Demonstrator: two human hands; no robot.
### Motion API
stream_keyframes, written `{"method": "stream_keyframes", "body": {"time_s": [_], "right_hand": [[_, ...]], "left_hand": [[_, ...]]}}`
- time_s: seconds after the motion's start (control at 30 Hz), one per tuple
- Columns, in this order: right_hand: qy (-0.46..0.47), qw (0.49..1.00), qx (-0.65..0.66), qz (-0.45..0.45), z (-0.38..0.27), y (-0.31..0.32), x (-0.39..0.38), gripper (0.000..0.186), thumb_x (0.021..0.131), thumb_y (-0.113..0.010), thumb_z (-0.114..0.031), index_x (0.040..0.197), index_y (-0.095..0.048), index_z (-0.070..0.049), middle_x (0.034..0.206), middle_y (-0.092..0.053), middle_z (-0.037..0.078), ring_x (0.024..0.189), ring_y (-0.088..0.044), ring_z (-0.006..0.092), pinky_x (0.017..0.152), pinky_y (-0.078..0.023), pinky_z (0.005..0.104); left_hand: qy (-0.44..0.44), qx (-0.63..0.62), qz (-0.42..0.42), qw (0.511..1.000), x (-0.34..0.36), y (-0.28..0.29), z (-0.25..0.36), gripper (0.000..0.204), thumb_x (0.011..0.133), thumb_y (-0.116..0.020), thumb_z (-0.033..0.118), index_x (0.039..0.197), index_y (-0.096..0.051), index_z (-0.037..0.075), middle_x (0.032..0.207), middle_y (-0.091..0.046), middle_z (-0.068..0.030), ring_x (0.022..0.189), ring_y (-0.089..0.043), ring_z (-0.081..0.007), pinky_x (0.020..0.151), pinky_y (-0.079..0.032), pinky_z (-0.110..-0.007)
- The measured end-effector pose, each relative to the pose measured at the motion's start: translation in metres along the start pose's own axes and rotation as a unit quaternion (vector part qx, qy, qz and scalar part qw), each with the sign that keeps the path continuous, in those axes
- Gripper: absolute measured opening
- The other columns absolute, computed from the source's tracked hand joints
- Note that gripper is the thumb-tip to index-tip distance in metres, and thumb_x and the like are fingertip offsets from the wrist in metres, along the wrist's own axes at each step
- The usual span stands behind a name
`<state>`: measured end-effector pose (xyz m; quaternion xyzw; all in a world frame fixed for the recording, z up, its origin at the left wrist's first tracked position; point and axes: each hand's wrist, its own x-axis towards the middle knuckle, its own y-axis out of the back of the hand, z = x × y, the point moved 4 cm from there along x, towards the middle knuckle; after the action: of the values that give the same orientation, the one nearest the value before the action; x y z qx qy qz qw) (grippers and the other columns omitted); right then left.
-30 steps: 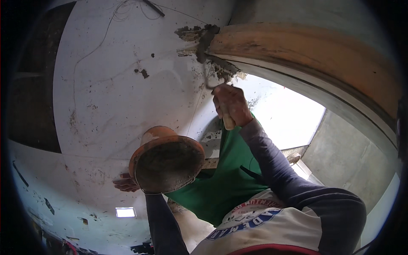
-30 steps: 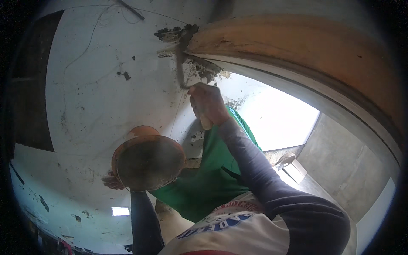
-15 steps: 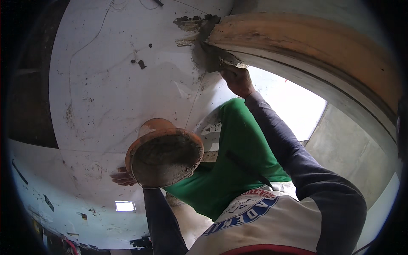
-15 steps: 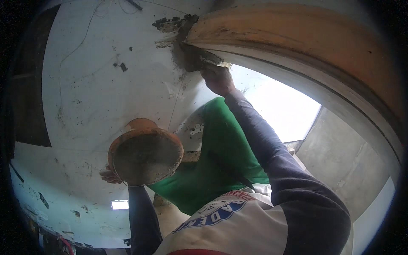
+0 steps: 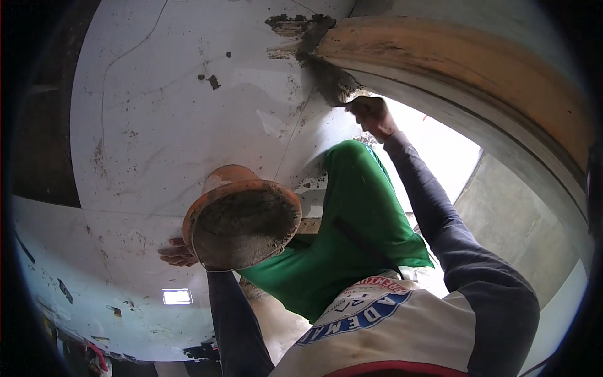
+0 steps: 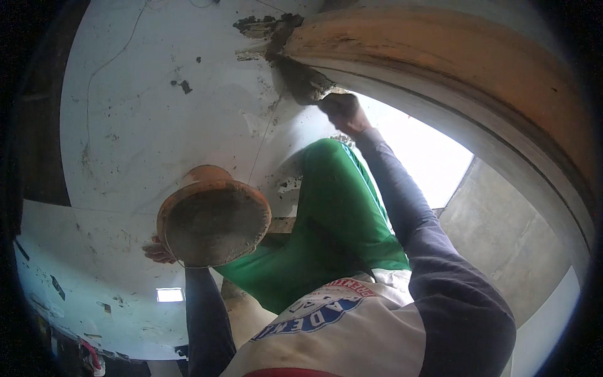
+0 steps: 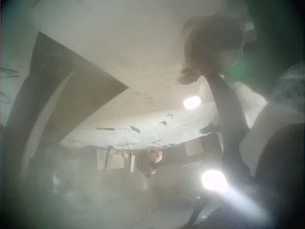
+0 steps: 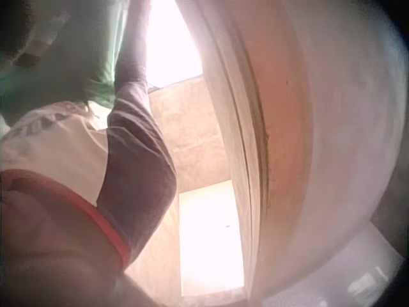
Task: The person applies mortar to the wall and the joint between the floor and wall using a trowel while holding a bucket of mixture.
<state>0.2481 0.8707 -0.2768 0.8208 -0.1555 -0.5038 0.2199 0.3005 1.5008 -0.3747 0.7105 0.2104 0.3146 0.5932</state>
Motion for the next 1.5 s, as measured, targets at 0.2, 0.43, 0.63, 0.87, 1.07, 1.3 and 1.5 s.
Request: {"method": "stream_keyframes", "body": {"time_s": [0.2, 0.43, 0.63, 0.87, 1.07, 1.3, 1.5], "right_hand": [[0.134, 0.981, -0.103, 0.093, -0.022, 0.033, -0.042, 0.019, 0.101, -0.072, -0.019, 0.095, -0.073, 0.000, 0.066, -0.061, 0.003, 0.059, -0.053, 0.0105, 0.054, -0.042, 0.0301], [0.220, 0.958, -0.175, 0.052, -0.051, 0.022, -0.070, 0.011, 0.096, -0.074, -0.013, 0.094, -0.076, -0.003, 0.067, -0.066, 0.013, 0.057, -0.063, 0.0220, 0.056, -0.050, 0.0373], [0.021, 0.990, 0.000, -0.138, -0.052, -0.005, -0.034, 0.028, 0.103, -0.065, -0.022, 0.086, -0.075, -0.002, 0.063, -0.060, 0.000, 0.053, -0.054, 0.0072, 0.050, -0.045, 0.0282], [0.051, 0.984, -0.064, -0.158, -0.028, -0.007, -0.032, 0.031, 0.103, -0.067, -0.025, 0.086, -0.073, 0.000, 0.063, -0.061, 0.001, 0.053, -0.053, 0.0075, 0.049, -0.045, 0.0294], [0.017, 0.999, 0.024, -0.037, -0.015, 0.005, -0.021, 0.033, 0.103, -0.067, -0.029, 0.089, -0.073, 0.000, 0.066, -0.060, 0.002, 0.056, -0.053, 0.0102, 0.052, -0.043, 0.0315], [0.064, 0.998, -0.025, 0.011, -0.006, 0.029, -0.062, 0.027, 0.101, -0.069, -0.028, 0.099, -0.075, -0.001, 0.070, -0.065, 0.009, 0.062, -0.062, 0.0186, 0.060, -0.051, 0.0361], [0.188, 0.953, -0.214, 0.103, -0.011, -0.023, -0.067, 0.026, 0.098, -0.071, -0.024, 0.111, -0.065, -0.003, 0.078, -0.066, 0.016, 0.071, -0.069, 0.0347, 0.068, -0.054, 0.0445]], "left_hand": [[0.010, -0.002, -0.009, 1.000, -0.002, -0.003, -0.002, 0.077, 0.108, -0.016, 0.073, 0.166, -0.033, 0.025, 0.169, -0.037, -0.0119, 0.151, -0.041, -0.0373, 0.114, -0.039, -0.062], [0.023, -0.006, -0.010, 1.000, -0.001, -0.004, -0.001, 0.079, 0.108, -0.016, 0.073, 0.166, -0.036, 0.024, 0.169, -0.036, -0.0118, 0.152, -0.040, -0.0370, 0.115, -0.039, -0.062], [0.013, 0.005, -0.002, 1.000, 0.001, -0.002, 0.001, 0.081, 0.107, -0.017, 0.075, 0.165, -0.036, 0.023, 0.166, -0.038, -0.0147, 0.151, -0.040, -0.0356, 0.114, -0.040, -0.060], [0.020, -0.008, -0.023, 0.999, -0.001, 0.003, 0.003, 0.085, 0.104, -0.018, 0.079, 0.166, -0.031, 0.022, 0.167, -0.035, -0.0157, 0.152, -0.038, -0.0372, 0.116, -0.038, -0.063], [0.016, 0.007, -0.030, 0.999, -0.001, -0.011, -0.009, 0.087, 0.103, -0.016, 0.080, 0.167, -0.029, 0.023, 0.169, -0.033, -0.0157, 0.154, -0.036, -0.0381, 0.117, -0.038, -0.063], [0.026, -0.034, -0.030, 0.999, 0.000, -0.005, -0.005, 0.084, 0.105, -0.019, 0.078, 0.168, -0.030, 0.023, 0.172, -0.030, -0.0145, 0.157, -0.029, -0.0389, 0.118, -0.034, -0.064], [0.034, -0.002, -0.038, 0.999, 0.002, 0.004, 0.006, 0.080, 0.106, -0.018, 0.073, 0.168, -0.027, 0.023, 0.172, -0.028, -0.0153, 0.157, -0.028, -0.0393, 0.119, -0.033, -0.063]]}}
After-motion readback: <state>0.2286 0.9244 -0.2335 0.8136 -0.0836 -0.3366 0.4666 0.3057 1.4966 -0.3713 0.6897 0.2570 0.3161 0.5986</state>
